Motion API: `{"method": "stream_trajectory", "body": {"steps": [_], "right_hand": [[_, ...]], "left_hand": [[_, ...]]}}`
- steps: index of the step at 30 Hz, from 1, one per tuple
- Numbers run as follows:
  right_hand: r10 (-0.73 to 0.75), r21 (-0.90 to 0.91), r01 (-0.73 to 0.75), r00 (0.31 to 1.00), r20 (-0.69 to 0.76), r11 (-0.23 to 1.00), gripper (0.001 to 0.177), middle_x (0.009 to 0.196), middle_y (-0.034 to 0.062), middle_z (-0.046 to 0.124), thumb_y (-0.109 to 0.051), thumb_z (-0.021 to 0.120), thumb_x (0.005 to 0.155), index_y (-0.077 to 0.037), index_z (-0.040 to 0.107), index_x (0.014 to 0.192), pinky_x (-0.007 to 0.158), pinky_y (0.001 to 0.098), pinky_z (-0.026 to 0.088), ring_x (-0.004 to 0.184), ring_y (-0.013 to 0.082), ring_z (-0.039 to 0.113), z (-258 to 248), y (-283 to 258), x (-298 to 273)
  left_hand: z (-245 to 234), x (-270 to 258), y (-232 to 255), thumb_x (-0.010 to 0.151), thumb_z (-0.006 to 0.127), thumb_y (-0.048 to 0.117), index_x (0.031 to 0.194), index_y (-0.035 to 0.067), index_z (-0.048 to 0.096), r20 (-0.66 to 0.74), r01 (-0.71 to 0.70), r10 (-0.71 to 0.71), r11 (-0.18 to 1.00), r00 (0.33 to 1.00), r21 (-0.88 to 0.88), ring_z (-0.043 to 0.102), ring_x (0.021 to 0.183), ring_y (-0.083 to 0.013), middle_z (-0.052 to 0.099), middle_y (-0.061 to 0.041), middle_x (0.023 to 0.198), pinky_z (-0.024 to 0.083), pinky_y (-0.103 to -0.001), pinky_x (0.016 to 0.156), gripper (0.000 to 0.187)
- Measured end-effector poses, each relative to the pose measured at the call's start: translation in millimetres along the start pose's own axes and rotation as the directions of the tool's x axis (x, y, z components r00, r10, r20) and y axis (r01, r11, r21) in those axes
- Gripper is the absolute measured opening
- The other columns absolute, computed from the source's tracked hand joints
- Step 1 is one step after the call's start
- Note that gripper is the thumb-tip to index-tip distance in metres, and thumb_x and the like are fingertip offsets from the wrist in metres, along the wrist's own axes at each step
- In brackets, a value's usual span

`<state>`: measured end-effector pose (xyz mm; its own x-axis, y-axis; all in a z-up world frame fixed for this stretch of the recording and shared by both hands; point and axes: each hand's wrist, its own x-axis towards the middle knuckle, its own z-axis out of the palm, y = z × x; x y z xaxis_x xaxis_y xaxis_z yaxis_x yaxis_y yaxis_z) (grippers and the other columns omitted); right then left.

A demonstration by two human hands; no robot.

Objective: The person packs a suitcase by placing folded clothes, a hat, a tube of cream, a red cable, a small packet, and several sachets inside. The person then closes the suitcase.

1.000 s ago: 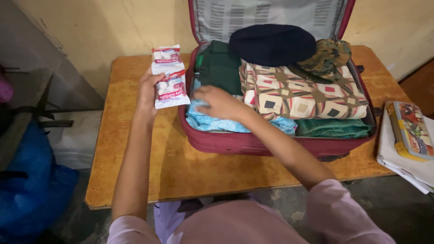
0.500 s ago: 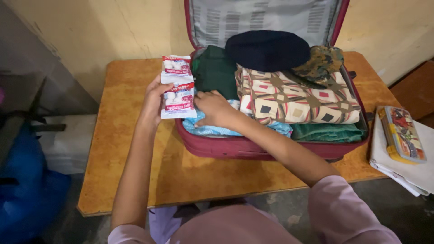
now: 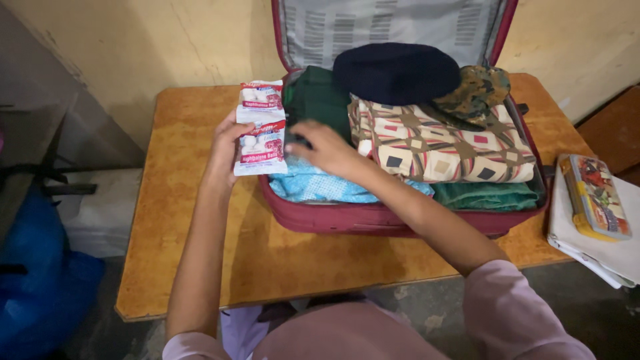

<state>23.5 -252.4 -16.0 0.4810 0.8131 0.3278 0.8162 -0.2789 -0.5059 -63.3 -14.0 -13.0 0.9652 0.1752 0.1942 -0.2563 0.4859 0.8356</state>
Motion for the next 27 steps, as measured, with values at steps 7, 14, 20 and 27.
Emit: {"method": "stream_trajectory", "body": {"steps": [7,14,20,27], "right_hand": [[0.228,-0.452,-0.250,0.968,-0.105,0.856,0.086,0.151,0.0254,0.037,-0.051,0.088,0.066,-0.017,0.054,0.138,0.104,0.0708,0.025,0.139,0.0468,0.029,-14.5,-4.1,17.5],[0.377,-0.500,-0.441,0.897,-0.231,0.745,0.109,0.161,0.0241,0.027,-0.058,0.088,0.065,-0.014,0.039,0.152,0.104,0.0778,0.030,0.150,0.0527,0.017,-28.1,-24.9,27.0],[0.582,-0.415,-0.528,0.813,0.005,0.741,0.096,0.169,0.0282,0.001,-0.056,0.079,0.077,-0.027,0.035,0.157,0.113,0.0771,0.019,0.148,0.0620,0.006,-21.9,-6.4,42.1],[0.202,-0.416,-0.126,0.968,0.146,0.901,0.078,0.166,0.0259,0.018,-0.052,0.056,0.094,-0.018,0.032,0.159,0.111,0.0788,0.012,0.148,0.0618,0.010,25.2,11.2,17.1]], "left_hand": [[7.3,3.9,-6.5,0.089,0.058,0.000,0.138,-0.001,0.058,-0.015,0.043,-0.043,0.999,0.999,0.014,0.072,0.105,-0.0206,0.071,-0.013,0.121,0.057,-0.034,0.095,0.049],[12.8,-0.3,-11.4,0.086,0.057,-0.002,0.139,0.001,0.058,0.003,0.058,-0.058,0.998,0.998,0.037,0.070,0.106,-0.0216,0.071,-0.012,0.120,0.056,-0.035,0.097,0.053],[19.3,6.6,-12.6,0.087,0.058,-0.001,0.141,0.001,0.055,0.040,0.007,-0.007,1.000,0.999,-0.008,0.069,0.111,-0.0216,0.069,-0.012,0.124,0.055,-0.035,0.101,0.054],[39.6,35.4,-18.2,0.085,0.059,-0.001,0.141,0.002,0.054,0.101,-0.022,0.031,0.996,0.994,-0.083,0.068,0.109,-0.0214,0.069,-0.011,0.122,0.055,-0.035,0.100,0.057]]}}
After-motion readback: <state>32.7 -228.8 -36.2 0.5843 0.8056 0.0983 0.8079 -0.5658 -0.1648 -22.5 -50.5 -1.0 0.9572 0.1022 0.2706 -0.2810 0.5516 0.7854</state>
